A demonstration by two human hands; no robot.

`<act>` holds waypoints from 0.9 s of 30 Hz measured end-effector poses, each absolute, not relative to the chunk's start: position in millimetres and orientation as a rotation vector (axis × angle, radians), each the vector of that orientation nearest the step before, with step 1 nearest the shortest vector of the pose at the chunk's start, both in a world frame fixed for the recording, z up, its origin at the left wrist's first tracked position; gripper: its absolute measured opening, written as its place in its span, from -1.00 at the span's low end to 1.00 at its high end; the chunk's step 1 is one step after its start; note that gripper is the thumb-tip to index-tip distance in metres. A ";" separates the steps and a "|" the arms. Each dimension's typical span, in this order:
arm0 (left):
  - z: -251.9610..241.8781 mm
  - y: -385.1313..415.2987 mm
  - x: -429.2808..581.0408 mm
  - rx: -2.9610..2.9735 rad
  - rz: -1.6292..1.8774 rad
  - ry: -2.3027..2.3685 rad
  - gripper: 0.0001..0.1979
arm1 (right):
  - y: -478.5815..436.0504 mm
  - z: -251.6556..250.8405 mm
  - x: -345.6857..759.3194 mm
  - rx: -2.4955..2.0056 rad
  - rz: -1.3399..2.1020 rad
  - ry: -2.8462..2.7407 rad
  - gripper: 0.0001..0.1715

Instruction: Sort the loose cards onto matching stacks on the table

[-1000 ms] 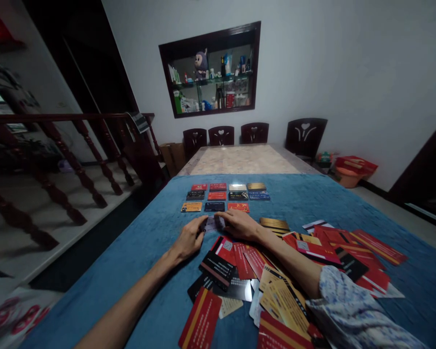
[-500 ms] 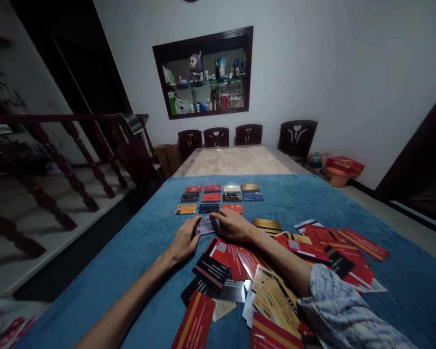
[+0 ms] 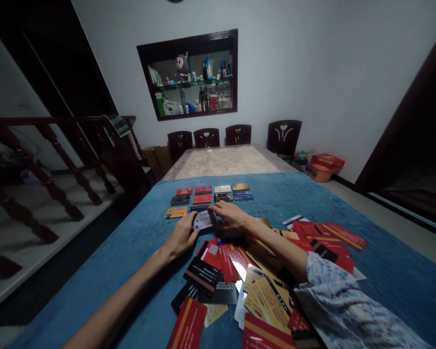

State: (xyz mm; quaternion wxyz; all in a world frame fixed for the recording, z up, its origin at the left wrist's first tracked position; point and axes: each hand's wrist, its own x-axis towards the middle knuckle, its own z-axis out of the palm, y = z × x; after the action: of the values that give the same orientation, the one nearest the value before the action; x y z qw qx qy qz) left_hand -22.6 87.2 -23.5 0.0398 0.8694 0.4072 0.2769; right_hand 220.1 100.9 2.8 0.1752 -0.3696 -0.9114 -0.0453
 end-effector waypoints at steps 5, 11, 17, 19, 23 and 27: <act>-7.1 93.1 5.8 2.710 0.811 1.238 -0.47 | 101.2 13.1 250.9 -1.064 -0.184 -2.566 -0.45; 7.9 96.8 49.8 2.757 0.775 1.261 -0.52 | 105.8 8.4 294.0 -1.145 -0.235 -2.479 -0.38; 11.1 109.2 87.3 2.782 0.643 1.266 -0.54 | 108.7 1.0 332.5 -1.176 -0.126 -2.429 -0.41; 12.1 114.5 98.1 2.793 0.588 1.271 -0.55 | 109.7 -1.1 344.1 -1.192 -0.067 -2.419 -0.41; 11.1 127.5 117.3 2.796 0.508 1.274 -0.61 | 116.4 -8.8 362.2 -1.259 0.008 -2.379 -0.43; 6.0 141.6 131.3 2.785 0.418 1.285 -0.66 | 125.6 -21.4 372.6 -1.321 0.062 -2.338 -0.41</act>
State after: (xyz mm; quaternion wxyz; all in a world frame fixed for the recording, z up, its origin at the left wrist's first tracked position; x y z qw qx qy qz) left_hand 131.3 141.6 6.0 0.0232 0.8994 0.4151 0.1349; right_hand 372.6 125.6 -21.4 0.2256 -0.4792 -0.8479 0.0225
